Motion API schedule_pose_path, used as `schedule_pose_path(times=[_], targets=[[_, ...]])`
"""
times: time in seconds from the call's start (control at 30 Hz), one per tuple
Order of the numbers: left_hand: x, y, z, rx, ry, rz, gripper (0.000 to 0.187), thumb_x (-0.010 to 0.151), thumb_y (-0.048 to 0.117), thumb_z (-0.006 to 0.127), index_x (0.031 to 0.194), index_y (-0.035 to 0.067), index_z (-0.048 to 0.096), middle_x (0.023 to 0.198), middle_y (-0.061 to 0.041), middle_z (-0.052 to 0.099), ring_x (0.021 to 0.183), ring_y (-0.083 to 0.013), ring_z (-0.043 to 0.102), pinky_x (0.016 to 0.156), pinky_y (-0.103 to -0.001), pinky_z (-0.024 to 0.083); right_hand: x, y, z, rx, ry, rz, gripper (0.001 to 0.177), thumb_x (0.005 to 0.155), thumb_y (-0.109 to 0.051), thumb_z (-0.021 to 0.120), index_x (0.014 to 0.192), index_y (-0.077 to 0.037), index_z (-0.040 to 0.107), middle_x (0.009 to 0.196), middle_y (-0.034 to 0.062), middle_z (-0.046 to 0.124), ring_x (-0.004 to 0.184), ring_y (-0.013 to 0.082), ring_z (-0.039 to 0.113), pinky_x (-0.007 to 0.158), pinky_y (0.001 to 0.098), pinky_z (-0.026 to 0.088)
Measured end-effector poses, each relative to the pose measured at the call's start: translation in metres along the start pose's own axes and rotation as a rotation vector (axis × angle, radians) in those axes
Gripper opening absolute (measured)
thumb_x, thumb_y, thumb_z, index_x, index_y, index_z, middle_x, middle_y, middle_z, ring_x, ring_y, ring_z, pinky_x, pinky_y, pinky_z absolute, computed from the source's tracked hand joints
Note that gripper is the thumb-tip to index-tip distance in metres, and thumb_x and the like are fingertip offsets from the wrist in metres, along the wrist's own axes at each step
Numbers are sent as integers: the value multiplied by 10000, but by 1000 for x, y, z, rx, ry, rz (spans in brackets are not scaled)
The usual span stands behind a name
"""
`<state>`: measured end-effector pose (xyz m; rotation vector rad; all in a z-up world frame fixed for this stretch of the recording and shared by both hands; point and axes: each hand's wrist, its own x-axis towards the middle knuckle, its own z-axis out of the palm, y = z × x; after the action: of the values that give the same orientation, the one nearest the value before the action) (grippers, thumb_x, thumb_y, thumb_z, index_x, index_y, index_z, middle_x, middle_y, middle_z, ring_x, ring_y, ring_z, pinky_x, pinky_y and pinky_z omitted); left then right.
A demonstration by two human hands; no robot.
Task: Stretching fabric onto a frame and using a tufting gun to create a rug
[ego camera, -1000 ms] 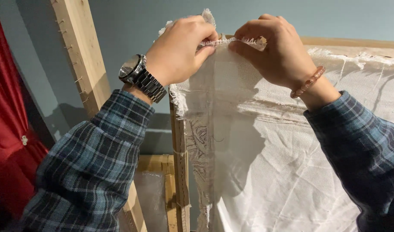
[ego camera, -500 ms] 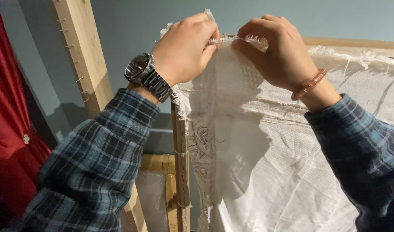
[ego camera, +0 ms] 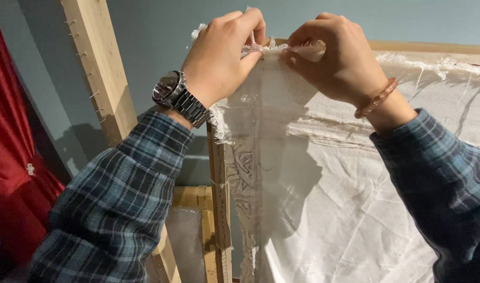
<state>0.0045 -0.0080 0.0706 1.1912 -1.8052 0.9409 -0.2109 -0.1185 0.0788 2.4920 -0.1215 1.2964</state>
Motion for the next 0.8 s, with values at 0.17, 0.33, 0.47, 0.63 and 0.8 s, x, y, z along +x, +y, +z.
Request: schedule_pose_path(times=[0.17, 0.33, 0.47, 0.63, 0.8], targets=[[-3, 0, 5, -87, 94, 25, 203, 849, -11, 703, 879, 154, 588, 806, -18, 635, 717, -217, 607, 592, -379, 446, 2, 4, 3, -3, -13, 78, 203, 969, -257, 868, 1008, -79, 778, 960, 102, 705, 821, 285, 637, 711, 416, 451], [-3, -5, 6, -120, 85, -62, 216, 855, 74, 680, 845, 267, 776, 898, 0, 756, 805, -219, 701, 710, -418, 529, 5, 10, 1, 58, -64, 92, 229, 992, -256, 888, 1031, -66, 768, 965, 106, 677, 806, 259, 628, 684, 403, 454], [-1, -9, 7, -168, 92, -81, 254, 843, 77, 690, 901, 248, 869, 935, 19, 816, 881, -214, 746, 811, -388, 579, 7, 14, 1, 100, -107, 132, 243, 984, -263, 883, 1013, -51, 769, 894, 95, 667, 740, 194, 589, 619, 350, 416], [-3, 0, 6, -126, 86, -61, 265, 823, 147, 636, 915, 263, 855, 935, 33, 800, 846, -218, 730, 840, -416, 526, 6, 16, 9, 7, -49, 105, 236, 935, -257, 918, 973, -78, 769, 894, 107, 662, 703, 258, 606, 600, 398, 429], [-7, 6, 11, -25, 146, -54, 156, 783, 210, 691, 908, 239, 780, 911, 3, 689, 842, -241, 674, 673, -431, 513, 5, 15, 10, -3, -20, 77, 184, 947, -232, 868, 973, -93, 750, 908, 91, 643, 765, 273, 593, 681, 410, 418]])
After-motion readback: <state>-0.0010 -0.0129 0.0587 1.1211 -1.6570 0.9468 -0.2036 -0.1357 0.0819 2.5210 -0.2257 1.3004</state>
